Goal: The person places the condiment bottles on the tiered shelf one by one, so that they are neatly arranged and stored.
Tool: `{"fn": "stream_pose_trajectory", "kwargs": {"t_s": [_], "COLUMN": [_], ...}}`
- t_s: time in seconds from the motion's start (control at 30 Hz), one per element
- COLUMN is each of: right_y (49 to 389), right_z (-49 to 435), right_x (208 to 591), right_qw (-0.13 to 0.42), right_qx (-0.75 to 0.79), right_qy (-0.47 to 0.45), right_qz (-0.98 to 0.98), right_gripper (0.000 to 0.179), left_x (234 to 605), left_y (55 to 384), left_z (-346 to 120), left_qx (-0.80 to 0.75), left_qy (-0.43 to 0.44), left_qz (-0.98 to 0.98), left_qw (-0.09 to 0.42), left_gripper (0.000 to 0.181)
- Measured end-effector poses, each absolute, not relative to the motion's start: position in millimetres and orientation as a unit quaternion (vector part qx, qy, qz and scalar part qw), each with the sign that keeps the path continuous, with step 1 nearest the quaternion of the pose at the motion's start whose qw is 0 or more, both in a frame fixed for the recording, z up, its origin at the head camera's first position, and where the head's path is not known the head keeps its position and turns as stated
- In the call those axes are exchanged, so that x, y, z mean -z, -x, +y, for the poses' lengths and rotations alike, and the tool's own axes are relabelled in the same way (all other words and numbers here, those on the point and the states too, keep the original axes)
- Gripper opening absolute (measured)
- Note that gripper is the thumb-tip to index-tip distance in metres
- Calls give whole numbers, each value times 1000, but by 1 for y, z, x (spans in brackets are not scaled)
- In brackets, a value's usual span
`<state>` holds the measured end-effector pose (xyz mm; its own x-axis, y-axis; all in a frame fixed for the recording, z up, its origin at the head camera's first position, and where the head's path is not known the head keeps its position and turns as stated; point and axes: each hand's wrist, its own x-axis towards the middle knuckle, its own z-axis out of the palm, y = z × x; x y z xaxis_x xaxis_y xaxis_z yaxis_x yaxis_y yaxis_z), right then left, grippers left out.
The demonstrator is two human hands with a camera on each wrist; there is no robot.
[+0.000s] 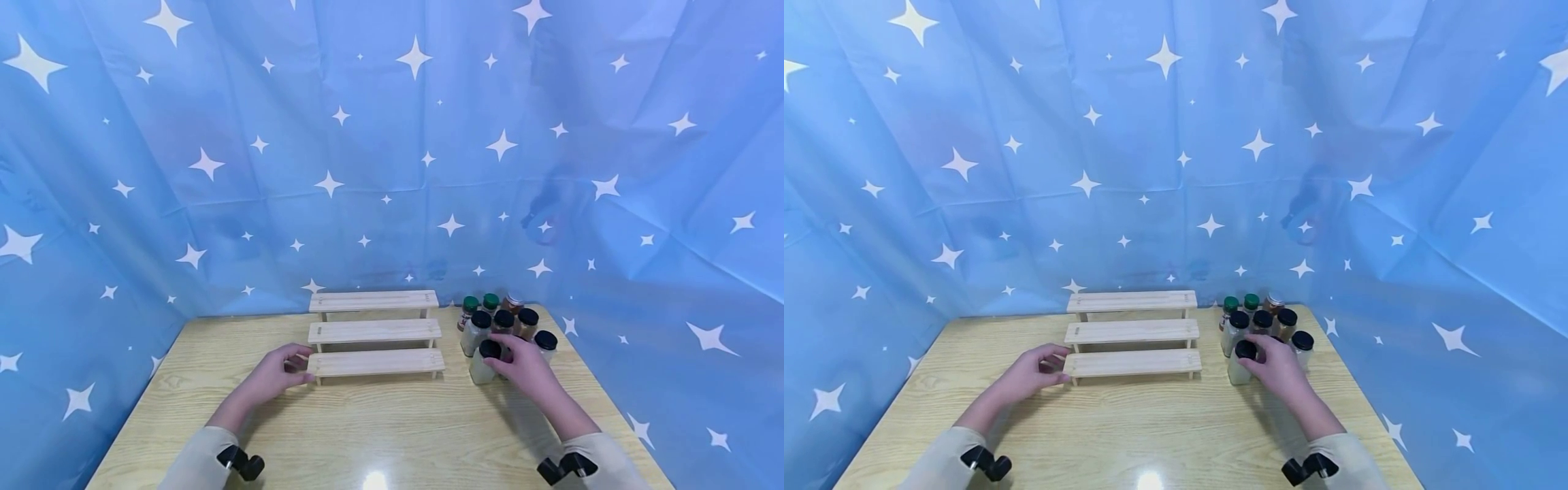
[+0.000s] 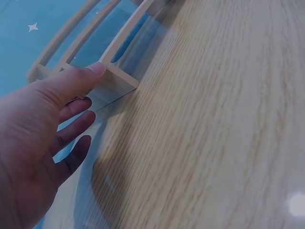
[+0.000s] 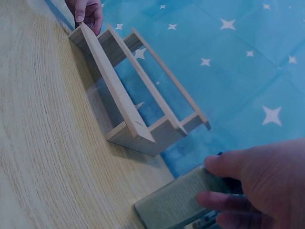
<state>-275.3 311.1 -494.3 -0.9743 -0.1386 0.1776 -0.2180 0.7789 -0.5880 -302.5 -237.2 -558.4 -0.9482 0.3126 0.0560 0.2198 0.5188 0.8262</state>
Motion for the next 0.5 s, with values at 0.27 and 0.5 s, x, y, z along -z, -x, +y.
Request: {"fn": "stream_pose_trajectory", "kwargs": {"t_s": [0.27,0.5], "right_y": [273,276], "right_z": [311,307], "right_x": [496,498], "right_qw": [64,97], "right_qx": [-323,-327], "right_qy": [-96,-107], "right_qz": [-939,-934], "right_gripper": [53,49], "left_x": [562,562], "left_y": [307,308], "left_z": [-239,-238], "left_qx": [-467,-473], "left_qy": [-159,-153], "left_qz": [868,866], "left_qw": [51,52], "left_gripper": [56,55]}}
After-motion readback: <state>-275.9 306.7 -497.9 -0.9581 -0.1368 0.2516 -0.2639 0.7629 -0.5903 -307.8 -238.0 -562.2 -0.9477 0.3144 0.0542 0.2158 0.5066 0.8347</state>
